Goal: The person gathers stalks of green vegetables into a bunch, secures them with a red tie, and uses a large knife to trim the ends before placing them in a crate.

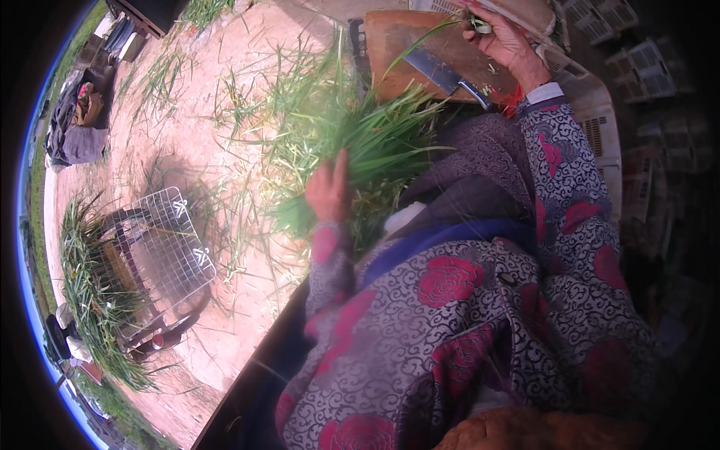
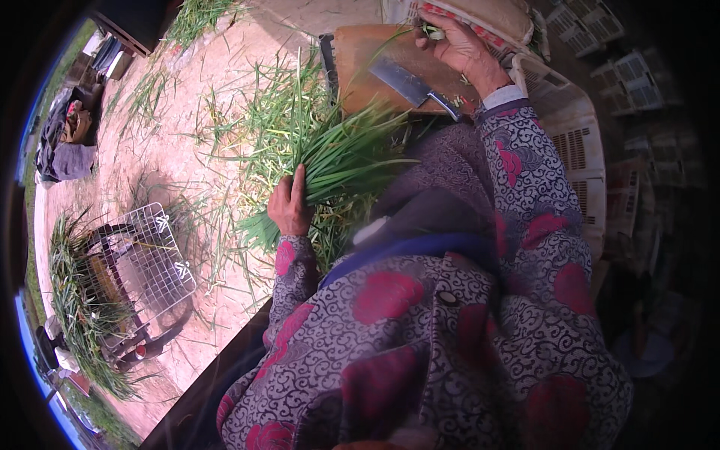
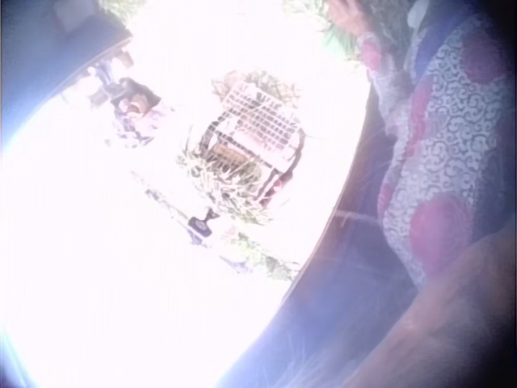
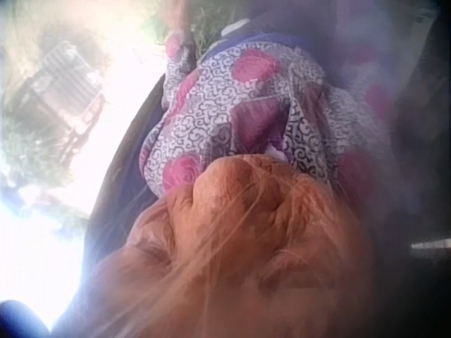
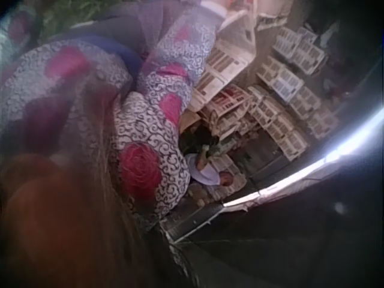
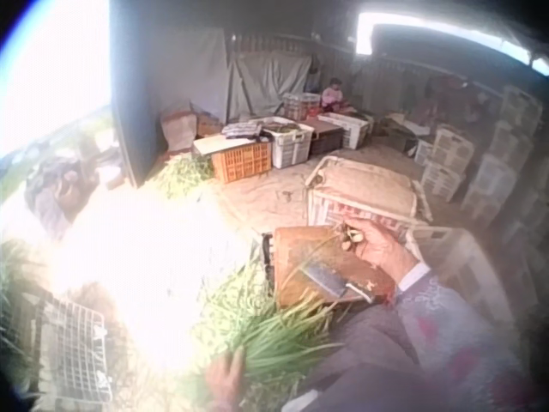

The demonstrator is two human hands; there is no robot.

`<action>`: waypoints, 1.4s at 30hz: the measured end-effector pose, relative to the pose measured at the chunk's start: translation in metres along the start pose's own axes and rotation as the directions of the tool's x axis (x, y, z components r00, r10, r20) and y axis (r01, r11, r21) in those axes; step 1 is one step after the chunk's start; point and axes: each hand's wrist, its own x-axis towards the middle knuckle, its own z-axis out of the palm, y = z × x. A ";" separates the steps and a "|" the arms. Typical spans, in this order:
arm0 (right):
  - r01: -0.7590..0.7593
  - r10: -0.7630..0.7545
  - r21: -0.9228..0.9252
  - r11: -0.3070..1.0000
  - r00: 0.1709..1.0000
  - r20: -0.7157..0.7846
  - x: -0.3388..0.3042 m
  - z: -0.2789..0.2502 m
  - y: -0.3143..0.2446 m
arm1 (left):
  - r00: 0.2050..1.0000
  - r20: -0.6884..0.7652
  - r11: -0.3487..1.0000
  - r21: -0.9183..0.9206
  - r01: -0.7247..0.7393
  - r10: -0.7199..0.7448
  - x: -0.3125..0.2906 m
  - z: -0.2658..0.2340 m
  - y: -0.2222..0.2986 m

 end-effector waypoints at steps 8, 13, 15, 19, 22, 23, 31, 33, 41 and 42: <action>0.363 -0.362 0.036 0.931 0.910 0.200 -0.036 0.147 0.030 | 0.995 0.055 0.995 0.066 0.077 -0.081 -0.011 0.005 -0.003; 0.250 0.082 -0.763 0.596 0.926 0.368 -0.062 0.148 0.132 | 0.993 0.051 0.992 0.080 0.101 -0.106 -0.009 0.004 0.001; 0.113 0.039 -0.880 0.462 0.988 0.147 -0.047 0.114 0.136 | 0.994 0.039 0.994 0.055 0.099 -0.101 -0.004 -0.002 0.007; 0.174 0.041 -0.976 0.128 0.983 0.180 -0.044 0.102 0.150 | 0.992 0.040 0.991 0.065 0.114 -0.117 -0.009 0.004 0.004; 0.182 0.087 -0.979 0.088 0.978 0.190 -0.037 0.091 0.177 | 0.992 0.041 0.991 0.068 0.112 -0.115 -0.008 0.004 0.009; 0.180 0.093 -0.979 0.097 0.978 0.189 -0.034 0.086 0.184 | 0.994 0.039 0.992 0.070 0.102 -0.105 -0.008 0.007 0.011; -0.347 0.506 -0.370 0.862 0.646 0.572 -0.130 0.218 0.176 | 0.998 -0.037 0.995 0.075 0.061 -0.058 -0.013 0.004 0.005; -0.369 0.516 -0.362 0.856 0.589 0.621 -0.144 0.235 0.147 | 0.995 -0.024 0.996 0.006 0.093 -0.093 -0.011 0.009 0.006; -0.441 0.642 -0.488 0.753 0.329 0.693 -0.137 0.220 0.130 | 0.589 0.249 0.258 -0.722 0.642 -0.769 0.007 -0.001 -0.019; -0.466 0.690 -0.522 0.714 0.345 0.636 -0.133 0.206 0.147 | 0.471 0.316 0.069 -0.769 0.636 -0.823 0.007 0.001 -0.033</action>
